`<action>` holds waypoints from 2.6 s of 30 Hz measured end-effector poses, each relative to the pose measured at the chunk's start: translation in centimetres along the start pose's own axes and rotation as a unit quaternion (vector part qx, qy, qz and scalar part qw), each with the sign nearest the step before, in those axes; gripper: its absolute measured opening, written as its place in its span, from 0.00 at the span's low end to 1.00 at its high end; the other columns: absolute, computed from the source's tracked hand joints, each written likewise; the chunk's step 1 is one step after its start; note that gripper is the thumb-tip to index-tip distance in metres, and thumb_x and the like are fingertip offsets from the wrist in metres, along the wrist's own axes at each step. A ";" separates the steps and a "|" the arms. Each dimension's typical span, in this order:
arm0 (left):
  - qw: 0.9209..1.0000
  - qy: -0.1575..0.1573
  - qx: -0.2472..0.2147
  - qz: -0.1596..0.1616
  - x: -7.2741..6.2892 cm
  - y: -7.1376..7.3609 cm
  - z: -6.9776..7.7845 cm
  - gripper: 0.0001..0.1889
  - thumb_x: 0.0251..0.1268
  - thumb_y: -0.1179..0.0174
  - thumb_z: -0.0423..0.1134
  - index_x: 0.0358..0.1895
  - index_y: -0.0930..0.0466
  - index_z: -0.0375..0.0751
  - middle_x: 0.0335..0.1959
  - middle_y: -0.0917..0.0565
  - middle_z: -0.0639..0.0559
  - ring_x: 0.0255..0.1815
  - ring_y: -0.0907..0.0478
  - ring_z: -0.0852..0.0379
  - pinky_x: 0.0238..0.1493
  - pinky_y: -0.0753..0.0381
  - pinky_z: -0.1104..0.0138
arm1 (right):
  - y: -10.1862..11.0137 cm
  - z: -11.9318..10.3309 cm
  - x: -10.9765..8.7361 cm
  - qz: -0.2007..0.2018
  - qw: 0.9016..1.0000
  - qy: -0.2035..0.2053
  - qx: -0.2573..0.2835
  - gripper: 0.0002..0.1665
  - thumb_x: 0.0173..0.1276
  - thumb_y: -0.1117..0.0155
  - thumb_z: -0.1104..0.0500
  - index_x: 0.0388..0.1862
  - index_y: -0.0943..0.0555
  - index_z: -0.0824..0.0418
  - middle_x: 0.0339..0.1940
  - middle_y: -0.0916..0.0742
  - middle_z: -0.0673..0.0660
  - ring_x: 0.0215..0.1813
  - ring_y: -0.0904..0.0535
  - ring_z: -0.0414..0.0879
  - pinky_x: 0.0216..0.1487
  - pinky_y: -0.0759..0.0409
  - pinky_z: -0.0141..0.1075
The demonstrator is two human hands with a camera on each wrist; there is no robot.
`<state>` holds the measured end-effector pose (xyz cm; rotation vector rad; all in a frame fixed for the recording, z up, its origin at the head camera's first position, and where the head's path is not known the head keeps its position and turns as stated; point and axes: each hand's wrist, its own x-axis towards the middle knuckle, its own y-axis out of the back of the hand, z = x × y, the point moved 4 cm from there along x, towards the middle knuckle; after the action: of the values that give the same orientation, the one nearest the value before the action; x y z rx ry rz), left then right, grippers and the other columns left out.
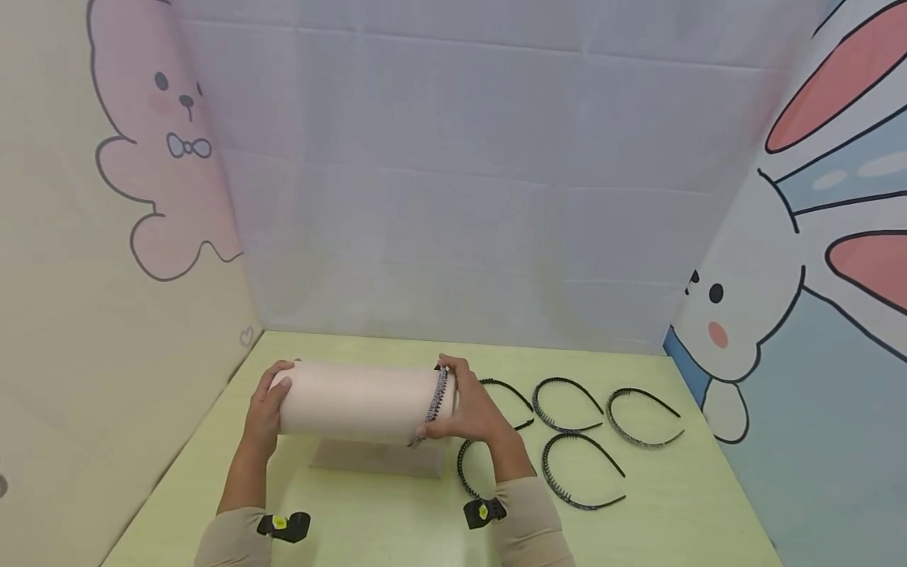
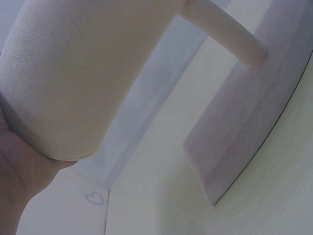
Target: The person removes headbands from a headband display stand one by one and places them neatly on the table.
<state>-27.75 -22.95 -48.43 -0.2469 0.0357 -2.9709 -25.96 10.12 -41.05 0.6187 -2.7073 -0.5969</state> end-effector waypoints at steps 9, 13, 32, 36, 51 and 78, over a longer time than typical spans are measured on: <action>1.000 -0.004 -0.002 -0.003 0.1 0.0 -0.1 0.16 0.72 0.54 0.43 0.58 0.35 0.42 0.60 0.34 0.55 0.47 0.32 0.47 0.35 0.28 0.56 | 0.0 4.2 0.7 0.012 0.999 0.028 0.026 0.58 0.42 0.20 0.57 0.68 0.45 0.58 0.65 0.35 0.60 0.62 0.35 0.57 0.49 0.27 0.47; 1.000 -0.003 -0.002 -0.002 0.0 0.0 0.0 0.16 0.73 0.55 0.43 0.59 0.35 0.42 0.60 0.34 0.55 0.47 0.32 0.47 0.35 0.28 0.56 | 0.1 4.4 0.7 0.015 0.998 0.046 0.044 0.56 0.43 0.21 0.59 0.68 0.45 0.61 0.63 0.33 0.62 0.61 0.35 0.56 0.54 0.32 0.52; 1.000 -0.008 -0.005 0.001 -0.1 0.0 0.0 0.15 0.73 0.56 0.39 0.59 0.36 0.40 0.61 0.34 0.55 0.49 0.32 0.50 0.36 0.28 0.56 | 0.4 1.8 -0.5 0.039 0.988 0.068 0.137 0.52 0.42 0.27 0.73 0.65 0.45 0.74 0.62 0.36 0.72 0.64 0.42 0.65 0.59 0.42 0.58; 1.000 -0.011 -0.004 0.001 0.0 0.1 -0.2 0.15 0.73 0.55 0.40 0.59 0.35 0.40 0.60 0.33 0.56 0.48 0.32 0.51 0.36 0.28 0.57 | 0.3 2.1 -0.6 0.053 0.985 0.057 0.156 0.51 0.43 0.28 0.74 0.65 0.44 0.72 0.61 0.36 0.71 0.63 0.42 0.64 0.60 0.41 0.56; 1.000 -0.009 0.000 0.001 -0.1 0.0 0.0 0.16 0.73 0.55 0.40 0.59 0.36 0.40 0.60 0.33 0.56 0.49 0.32 0.51 0.37 0.28 0.57 | 0.0 5.6 -0.3 0.058 0.968 0.082 0.232 0.51 0.47 0.28 0.72 0.67 0.45 0.69 0.56 0.36 0.68 0.56 0.36 0.53 0.51 0.27 0.44; 1.000 -0.006 -0.016 -0.003 -0.2 -0.7 -0.3 0.16 0.72 0.54 0.41 0.58 0.34 0.41 0.62 0.35 0.52 0.46 0.32 0.45 0.34 0.27 0.55 | -1.0 6.9 -2.6 0.060 0.958 0.035 0.279 0.64 0.47 0.25 0.66 0.73 0.58 0.55 0.72 0.53 0.65 0.70 0.53 0.62 0.54 0.31 0.49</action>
<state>-27.68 -22.25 -48.71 -0.2701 0.0824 -2.9765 -25.98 12.74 -48.04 0.5785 -2.8155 0.2350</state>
